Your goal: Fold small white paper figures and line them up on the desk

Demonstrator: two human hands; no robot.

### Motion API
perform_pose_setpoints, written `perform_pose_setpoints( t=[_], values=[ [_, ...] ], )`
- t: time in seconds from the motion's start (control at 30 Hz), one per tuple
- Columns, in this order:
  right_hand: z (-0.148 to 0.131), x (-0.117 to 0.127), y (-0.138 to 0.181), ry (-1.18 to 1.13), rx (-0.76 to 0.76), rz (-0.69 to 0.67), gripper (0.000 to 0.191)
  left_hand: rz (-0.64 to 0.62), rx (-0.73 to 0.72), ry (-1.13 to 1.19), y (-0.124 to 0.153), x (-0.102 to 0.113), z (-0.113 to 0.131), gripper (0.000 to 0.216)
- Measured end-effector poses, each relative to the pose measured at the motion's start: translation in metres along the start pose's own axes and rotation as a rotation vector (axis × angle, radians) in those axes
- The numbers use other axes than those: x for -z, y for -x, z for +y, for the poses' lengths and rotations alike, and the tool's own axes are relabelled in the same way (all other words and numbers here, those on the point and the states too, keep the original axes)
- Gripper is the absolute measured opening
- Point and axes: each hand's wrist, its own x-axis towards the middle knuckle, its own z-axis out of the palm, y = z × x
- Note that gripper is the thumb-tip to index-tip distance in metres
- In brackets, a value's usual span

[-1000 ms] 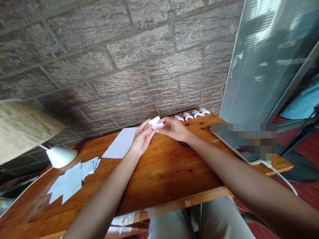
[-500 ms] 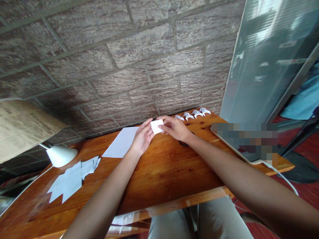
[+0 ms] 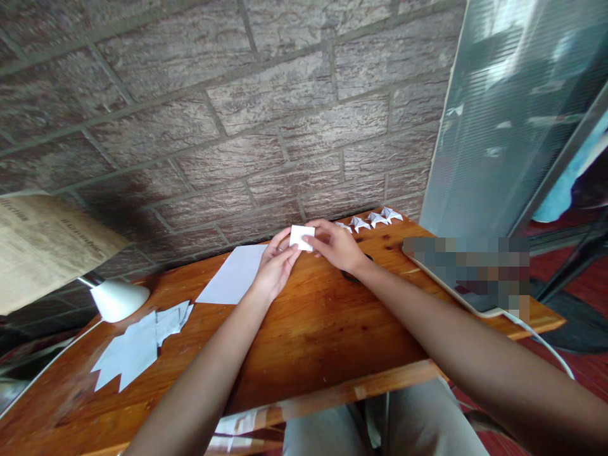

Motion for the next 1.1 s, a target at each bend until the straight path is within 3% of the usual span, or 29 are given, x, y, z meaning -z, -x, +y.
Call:
perform_pose_setpoints(
  t=[0.17,0.33,0.43,0.63,1.1],
  values=[
    [0.005,0.001,-0.001,0.148,0.109,0.018,0.027,0.045,0.010,-0.075,-0.002,0.009,-0.004,0.028],
    [0.002,0.003,-0.003,0.120,0.156,-0.036,0.024,0.028,0.071,-0.047,0.001,0.004,-0.002,0.046],
    [0.000,0.004,-0.003,0.100,0.138,0.000,0.019,0.035,0.128,0.002,0.002,-0.001,-0.001,0.057],
    [0.002,0.001,-0.002,0.090,0.143,0.024,0.013,0.055,0.199,-0.005,0.002,0.001,-0.001,0.052],
    [0.010,-0.002,-0.003,-0.169,-0.057,0.019,0.023,0.081,0.150,-0.040,0.000,0.001,-0.005,0.036]
  ],
)
